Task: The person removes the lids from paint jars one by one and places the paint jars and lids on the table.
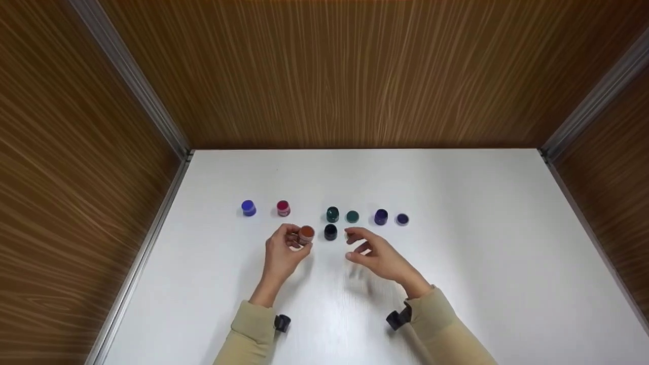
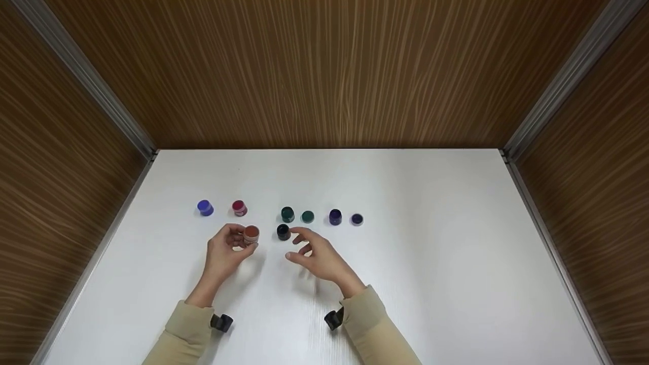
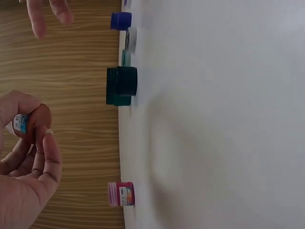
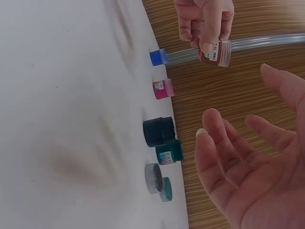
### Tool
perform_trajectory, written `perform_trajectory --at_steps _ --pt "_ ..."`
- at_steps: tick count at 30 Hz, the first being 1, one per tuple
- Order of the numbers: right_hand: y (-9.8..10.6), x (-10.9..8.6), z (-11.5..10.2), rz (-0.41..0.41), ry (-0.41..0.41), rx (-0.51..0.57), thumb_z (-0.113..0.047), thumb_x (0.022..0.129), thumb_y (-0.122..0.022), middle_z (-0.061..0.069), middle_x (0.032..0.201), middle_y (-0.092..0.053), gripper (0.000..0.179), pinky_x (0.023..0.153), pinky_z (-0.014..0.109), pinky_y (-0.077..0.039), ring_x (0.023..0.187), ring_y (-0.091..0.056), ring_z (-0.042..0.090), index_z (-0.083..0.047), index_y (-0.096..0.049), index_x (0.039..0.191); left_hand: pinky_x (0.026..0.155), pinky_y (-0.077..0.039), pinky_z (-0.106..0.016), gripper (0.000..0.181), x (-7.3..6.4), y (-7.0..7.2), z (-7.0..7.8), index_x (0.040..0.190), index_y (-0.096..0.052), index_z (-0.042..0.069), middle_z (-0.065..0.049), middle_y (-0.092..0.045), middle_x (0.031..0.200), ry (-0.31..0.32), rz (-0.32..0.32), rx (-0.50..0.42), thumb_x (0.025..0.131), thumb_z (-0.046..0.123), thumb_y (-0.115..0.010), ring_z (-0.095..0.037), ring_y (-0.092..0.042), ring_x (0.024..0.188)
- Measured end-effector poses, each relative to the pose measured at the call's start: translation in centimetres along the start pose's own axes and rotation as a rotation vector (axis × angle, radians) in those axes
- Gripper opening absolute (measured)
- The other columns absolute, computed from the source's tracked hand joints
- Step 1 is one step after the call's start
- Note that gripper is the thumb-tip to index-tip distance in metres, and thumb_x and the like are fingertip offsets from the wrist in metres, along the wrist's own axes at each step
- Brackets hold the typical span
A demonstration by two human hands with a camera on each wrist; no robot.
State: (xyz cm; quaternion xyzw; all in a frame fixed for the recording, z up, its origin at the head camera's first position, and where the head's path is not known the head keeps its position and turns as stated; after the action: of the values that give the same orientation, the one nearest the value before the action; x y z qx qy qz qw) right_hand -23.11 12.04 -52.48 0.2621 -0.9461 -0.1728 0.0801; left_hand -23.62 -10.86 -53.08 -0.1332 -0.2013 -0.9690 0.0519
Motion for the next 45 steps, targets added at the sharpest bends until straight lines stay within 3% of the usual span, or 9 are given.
perform_trajectory --at_steps 3,7,12,15,23,34,45 --pt "0.3 0.0 -0.5 0.024 -0.005 0.0 -0.012 0.094 -0.068 0.012 0.122 -0.056 0.054 0.079 0.032 -0.052 0.097 -0.062 0.026 -0.006 -0.046 0.142 0.068 -0.055 -0.036 0.034 -0.3 -0.6 0.8 0.101 -0.062 0.002 -0.005 -0.065 0.09 -0.046 -0.005 -0.018 0.074 0.0 -0.082 -0.016 -0.064 0.078" --pt "0.6 -0.3 -2.2 0.044 -0.005 -0.01 -0.008 0.094 -0.066 0.019 0.121 -0.056 0.053 0.082 0.037 -0.052 0.098 -0.062 0.031 0.0 -0.044 0.142 0.066 -0.055 -0.034 0.035 -0.6 -1.3 1.9 0.102 -0.063 0.004 -0.002 -0.064 0.093 -0.105 -0.014 -0.031 0.074 0.002 -0.083 -0.015 -0.063 0.077" --pt "0.9 -0.8 -5.1 0.048 0.02 0.007 -0.005 0.094 -0.065 0.026 0.12 -0.056 0.05 0.083 0.038 -0.052 0.098 -0.062 0.033 0.005 -0.045 0.139 0.067 -0.054 -0.033 0.034 -1.0 -2.4 2.8 0.105 -0.066 0.008 0.001 -0.062 0.095 -0.145 -0.058 -0.056 0.076 0.004 -0.083 -0.013 -0.061 0.076" --pt "1.0 -0.8 -5.7 0.057 0.038 0.002 -0.005 0.094 -0.065 0.028 0.118 -0.057 0.048 0.082 0.037 -0.052 0.097 -0.062 0.034 0.007 -0.046 0.137 0.067 -0.054 -0.032 0.034 -1.1 -3.1 3.3 0.107 -0.069 0.01 0.002 -0.061 0.098 -0.158 -0.09 -0.072 0.077 0.005 -0.082 -0.014 -0.06 0.076" --pt "0.9 -0.9 -5.8 0.086 0.056 -0.001 -0.004 0.094 -0.065 0.024 0.11 -0.061 0.04 0.082 0.044 -0.051 0.093 -0.061 0.035 0.009 -0.052 0.129 0.065 -0.054 -0.032 0.033 -1.5 -4.7 4.2 0.108 -0.071 0.006 0.0 -0.06 0.099 -0.207 -0.141 -0.087 0.077 0.002 -0.08 -0.014 -0.06 0.073" --pt "1.2 -1.1 -5.7 0.139 0.05 -0.041 -0.005 0.091 -0.069 0.014 0.102 -0.066 0.029 0.075 0.039 -0.051 0.089 -0.062 0.031 0.005 -0.062 0.117 0.064 -0.054 -0.036 0.028 -1.8 -5.9 5.3 0.104 -0.071 0.008 0.0 -0.059 0.097 -0.246 -0.174 -0.068 0.077 0.003 -0.08 -0.016 -0.06 0.073" --pt "2.1 -1.5 -5.2 0.229 0.0 -0.053 -0.006 0.09 -0.071 0.01 0.094 -0.067 0.022 0.069 0.032 -0.05 0.081 -0.06 0.027 0.003 -0.066 0.11 0.066 -0.055 -0.036 0.037 -1.9 -7.2 5.4 0.113 -0.068 0.006 -0.002 -0.06 0.102 -0.224 -0.18 -0.042 0.078 0.007 -0.082 -0.016 -0.062 0.078"
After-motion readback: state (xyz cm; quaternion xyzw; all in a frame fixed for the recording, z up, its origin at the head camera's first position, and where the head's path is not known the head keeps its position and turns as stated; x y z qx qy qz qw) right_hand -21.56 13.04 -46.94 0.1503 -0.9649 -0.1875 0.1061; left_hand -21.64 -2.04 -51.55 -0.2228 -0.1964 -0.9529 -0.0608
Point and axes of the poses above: each hand's wrist, its own x-axis towards the middle knuckle, its own y-axis out of the back of the hand, z = x × y, the point moved 6 cm from there along x, towards the middle knuckle
